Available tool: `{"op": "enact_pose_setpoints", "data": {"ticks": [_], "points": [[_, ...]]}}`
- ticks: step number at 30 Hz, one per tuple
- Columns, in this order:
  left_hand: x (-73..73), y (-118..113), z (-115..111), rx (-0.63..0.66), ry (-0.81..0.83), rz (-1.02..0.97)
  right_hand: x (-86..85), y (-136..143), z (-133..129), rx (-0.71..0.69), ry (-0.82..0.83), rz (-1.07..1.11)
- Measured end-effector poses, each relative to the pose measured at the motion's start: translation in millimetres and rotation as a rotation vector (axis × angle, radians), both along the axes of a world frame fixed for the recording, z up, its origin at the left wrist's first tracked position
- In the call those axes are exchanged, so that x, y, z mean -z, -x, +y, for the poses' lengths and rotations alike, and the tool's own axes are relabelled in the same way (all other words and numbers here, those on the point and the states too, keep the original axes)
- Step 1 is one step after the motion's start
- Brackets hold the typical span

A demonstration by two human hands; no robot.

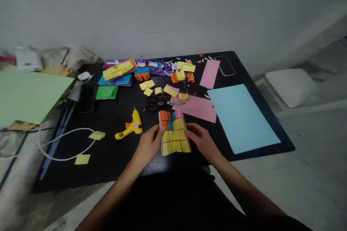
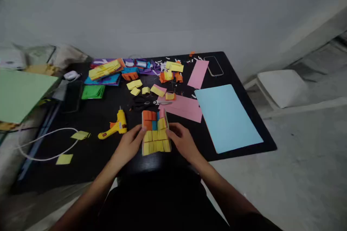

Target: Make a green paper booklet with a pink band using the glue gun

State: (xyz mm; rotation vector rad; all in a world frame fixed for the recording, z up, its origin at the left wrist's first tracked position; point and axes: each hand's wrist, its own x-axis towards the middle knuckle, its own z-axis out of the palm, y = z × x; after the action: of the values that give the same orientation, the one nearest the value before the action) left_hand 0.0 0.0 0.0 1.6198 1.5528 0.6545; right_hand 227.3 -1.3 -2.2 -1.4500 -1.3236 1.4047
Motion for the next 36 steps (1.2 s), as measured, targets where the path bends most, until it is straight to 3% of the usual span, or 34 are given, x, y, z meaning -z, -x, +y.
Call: {"op": "enact_pose_setpoints", "data": {"ticks": [4, 9, 12, 18, 25, 28, 32, 36], "points": [[5.3, 16, -17, -0.149, -0.084, 0.220, 7.3, -21, -10, 0.111, -0.088, -0.254], [16.4, 22, -23, -0.123, -0.178, 0.301, 8.9, -28, -11, 0.109, -0.251, -0.470], [19.2, 21, -24, -0.112, -0.207, 0.273, 5.6, -25, -10, 0.071, -0.288, -0.431], [14.0, 21, -24, -0.178, -0.077, 0.047, 1.6, -20, -8, 0.069, -0.013, -0.147], [16.8, 25, -24, -0.186, 0.003, -0.053, 3.9, -20, -2, 0.039, 0.029, -0.070], [17.6, 26, -23, -0.161, -0.046, 0.006, 7.4, -21, -5, 0.014, -0.075, -0.259], [18.4, 23, -24, -0.098, -0.223, 0.173, 12.5, -21, -10, -0.002, -0.386, -0.685], [26.1, 19, -26, 0.057, -0.440, 0.328, 19.8, -21, -10, -0.209, -0.568, -0.813]]}}
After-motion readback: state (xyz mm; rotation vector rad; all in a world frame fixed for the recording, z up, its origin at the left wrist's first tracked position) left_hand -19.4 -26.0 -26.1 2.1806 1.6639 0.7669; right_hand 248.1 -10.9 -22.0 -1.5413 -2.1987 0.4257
